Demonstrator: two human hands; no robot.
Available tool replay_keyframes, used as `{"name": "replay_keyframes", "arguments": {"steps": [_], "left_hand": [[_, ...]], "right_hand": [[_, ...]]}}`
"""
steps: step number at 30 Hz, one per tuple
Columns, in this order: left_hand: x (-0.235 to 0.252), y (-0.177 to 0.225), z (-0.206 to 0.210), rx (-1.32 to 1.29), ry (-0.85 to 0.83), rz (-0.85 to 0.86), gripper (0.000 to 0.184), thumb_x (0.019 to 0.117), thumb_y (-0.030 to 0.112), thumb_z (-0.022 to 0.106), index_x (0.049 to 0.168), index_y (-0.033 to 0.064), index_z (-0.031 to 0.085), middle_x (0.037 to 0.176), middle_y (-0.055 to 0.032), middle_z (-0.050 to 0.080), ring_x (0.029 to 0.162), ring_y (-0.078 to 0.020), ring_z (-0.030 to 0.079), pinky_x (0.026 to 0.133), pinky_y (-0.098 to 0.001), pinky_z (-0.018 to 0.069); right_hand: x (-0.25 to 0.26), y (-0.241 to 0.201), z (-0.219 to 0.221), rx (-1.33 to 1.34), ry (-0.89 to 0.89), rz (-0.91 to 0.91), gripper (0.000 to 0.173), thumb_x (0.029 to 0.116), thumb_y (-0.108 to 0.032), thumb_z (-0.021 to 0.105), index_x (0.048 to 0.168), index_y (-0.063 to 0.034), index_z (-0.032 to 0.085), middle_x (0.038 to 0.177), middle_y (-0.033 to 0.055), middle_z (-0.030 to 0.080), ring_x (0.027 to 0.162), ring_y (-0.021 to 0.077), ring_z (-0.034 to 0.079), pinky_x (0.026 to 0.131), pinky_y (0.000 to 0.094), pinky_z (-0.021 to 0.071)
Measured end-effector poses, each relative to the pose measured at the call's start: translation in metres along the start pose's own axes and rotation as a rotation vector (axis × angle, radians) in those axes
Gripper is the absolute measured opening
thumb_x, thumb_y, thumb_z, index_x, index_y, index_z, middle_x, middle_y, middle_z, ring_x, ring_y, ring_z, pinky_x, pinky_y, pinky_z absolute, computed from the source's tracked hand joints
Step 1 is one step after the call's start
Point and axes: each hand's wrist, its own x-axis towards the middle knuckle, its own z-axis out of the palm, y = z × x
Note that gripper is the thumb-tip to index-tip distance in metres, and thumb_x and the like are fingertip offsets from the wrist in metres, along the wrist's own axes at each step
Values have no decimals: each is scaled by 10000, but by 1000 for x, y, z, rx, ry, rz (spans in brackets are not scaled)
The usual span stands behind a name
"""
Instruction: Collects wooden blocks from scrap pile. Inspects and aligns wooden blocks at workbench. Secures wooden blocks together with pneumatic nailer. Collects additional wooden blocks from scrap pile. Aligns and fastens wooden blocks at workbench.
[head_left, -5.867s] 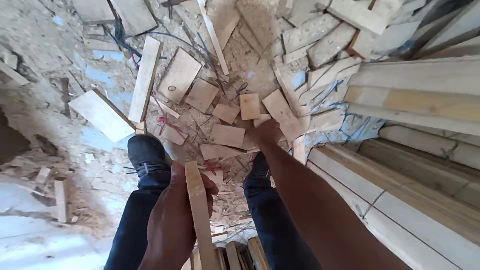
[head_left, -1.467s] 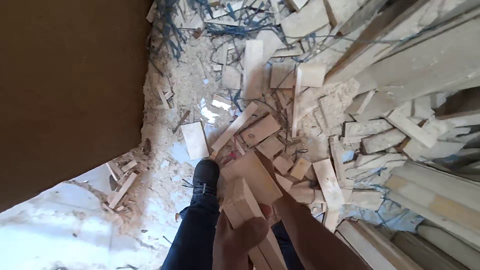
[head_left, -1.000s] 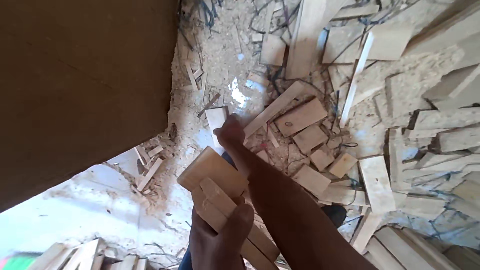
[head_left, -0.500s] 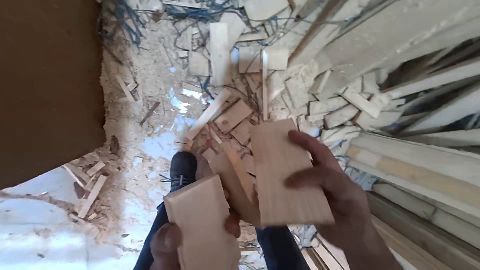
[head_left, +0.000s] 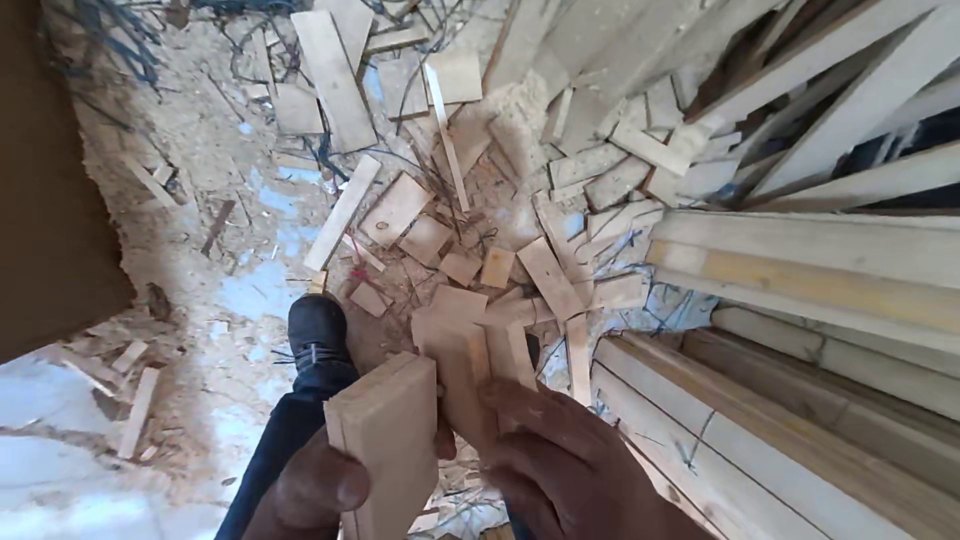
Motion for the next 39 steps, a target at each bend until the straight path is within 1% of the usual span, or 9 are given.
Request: {"name": "replay_keyframes", "arguments": {"steps": [4,9,13,18,22,25,29,33,39], "left_hand": [[-9,-9,-1,-22,-5,53,488,937,407,713,1386,233,637,1317,26,697,1208,-103,657,1012,-310,557],[-10,-3,22,-46,-4,119,385,962,319,694,1342,262,680,1292,111,710,1201,7,638,1018,-208,527],[-1,-2,29,-58,-150,-26,433,960,318,706,1383,243,647,1316,73,695,1204,-42,646,1017,-246,541],[-47,-15,52,-162,117,-84,731,823,612,726,1378,146,628,1209,-123,714,1063,-245,704,912,-422,591],[-56,26,150,-274,165,-19,732,807,493,771,1410,116,596,1472,-181,566,1325,-371,569,1048,-571,507],[-74,73,254,-118,-9,158,380,957,391,658,1292,223,715,1255,31,734,1174,-90,682,994,-319,575],[-92,127,371,-44,-176,239,395,953,345,695,1332,231,689,1251,54,735,1155,-48,682,996,-269,563],[-142,193,456,165,-226,277,376,954,265,709,1327,223,683,1270,79,722,1191,-28,656,1036,-235,526],[-199,241,526,458,-256,319,671,859,356,827,1460,250,548,1375,89,657,1244,-52,623,1066,-294,524]], "right_hand": [[-9,0,10,2,182,-37,250,1026,-97,581,1257,-179,628,1442,63,607,1275,217,629,1008,364,580],[-16,-21,18,43,234,236,690,1059,-432,547,1578,-54,293,1461,183,563,1192,152,671,974,311,582],[-7,-41,15,68,298,540,630,968,-368,684,1403,62,535,1143,156,727,941,116,721,783,295,623],[-33,-84,-53,743,467,747,697,984,-274,653,1514,92,387,1327,137,661,1124,162,699,938,361,628],[-64,-126,-127,1127,429,633,579,995,-217,550,1501,44,446,1322,149,667,1144,220,686,983,421,586],[-70,-185,-163,1238,317,607,520,983,-253,536,1431,10,550,1289,125,687,1131,197,684,976,421,579],[-57,-283,-193,491,358,395,586,1089,-439,336,1451,-47,577,1354,169,597,1236,202,577,1055,413,505],[-57,-404,-231,261,598,221,460,1108,-287,364,1351,-7,636,1210,123,708,1129,175,678,992,390,582],[-83,-510,-250,281,528,-41,1120,899,-884,261,1518,39,402,1473,233,528,1373,309,511,1154,535,417]]}}
